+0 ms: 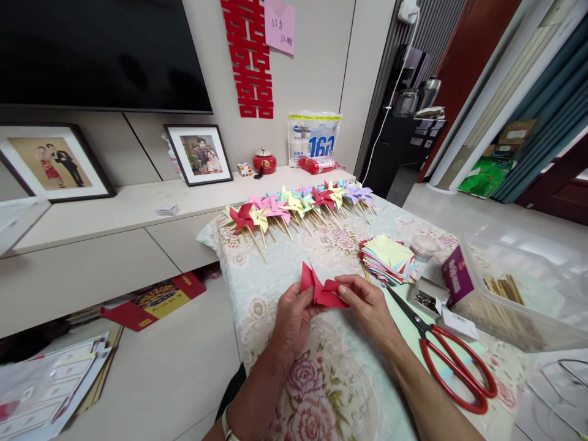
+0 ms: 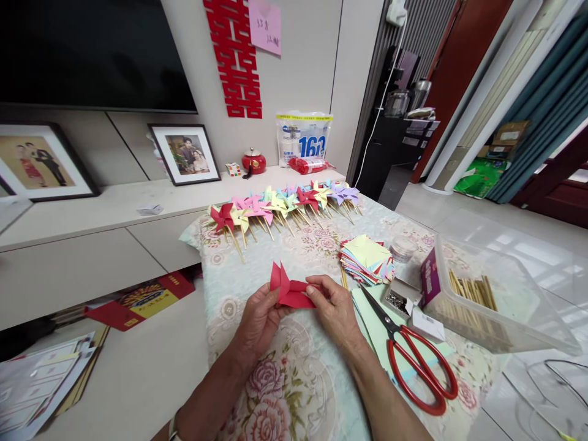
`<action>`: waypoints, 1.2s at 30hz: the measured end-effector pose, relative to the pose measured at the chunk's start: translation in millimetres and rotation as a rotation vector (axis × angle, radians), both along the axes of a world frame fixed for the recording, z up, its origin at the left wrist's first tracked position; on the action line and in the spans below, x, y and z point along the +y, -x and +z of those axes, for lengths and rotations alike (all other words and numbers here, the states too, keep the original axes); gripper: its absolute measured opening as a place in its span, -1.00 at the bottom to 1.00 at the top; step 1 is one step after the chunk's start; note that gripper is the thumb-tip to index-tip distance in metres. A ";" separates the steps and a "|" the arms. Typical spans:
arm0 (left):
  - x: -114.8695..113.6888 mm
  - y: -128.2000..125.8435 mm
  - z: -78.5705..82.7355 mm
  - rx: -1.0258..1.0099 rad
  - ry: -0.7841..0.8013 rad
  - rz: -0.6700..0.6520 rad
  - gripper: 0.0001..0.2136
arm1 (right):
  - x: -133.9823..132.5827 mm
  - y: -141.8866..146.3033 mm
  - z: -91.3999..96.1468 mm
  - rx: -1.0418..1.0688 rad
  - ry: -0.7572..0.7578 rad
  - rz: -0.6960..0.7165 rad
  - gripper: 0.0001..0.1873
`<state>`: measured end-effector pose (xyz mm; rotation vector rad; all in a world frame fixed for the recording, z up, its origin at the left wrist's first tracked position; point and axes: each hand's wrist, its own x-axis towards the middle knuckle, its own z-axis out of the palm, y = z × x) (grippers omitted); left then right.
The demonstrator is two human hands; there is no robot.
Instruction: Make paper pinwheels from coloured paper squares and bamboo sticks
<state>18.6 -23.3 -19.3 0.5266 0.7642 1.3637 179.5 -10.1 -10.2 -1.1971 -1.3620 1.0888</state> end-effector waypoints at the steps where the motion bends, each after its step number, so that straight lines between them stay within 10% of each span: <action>1: 0.1 0.2 -0.4 -0.002 0.004 -0.007 -0.64 | 0.8 0.0 -1.3 0.028 0.007 -0.007 -0.72; 36: -3.6 -5.8 2.8 -0.074 0.057 -0.020 -0.56 | 0.7 -3.0 3.7 0.242 0.168 0.101 -0.67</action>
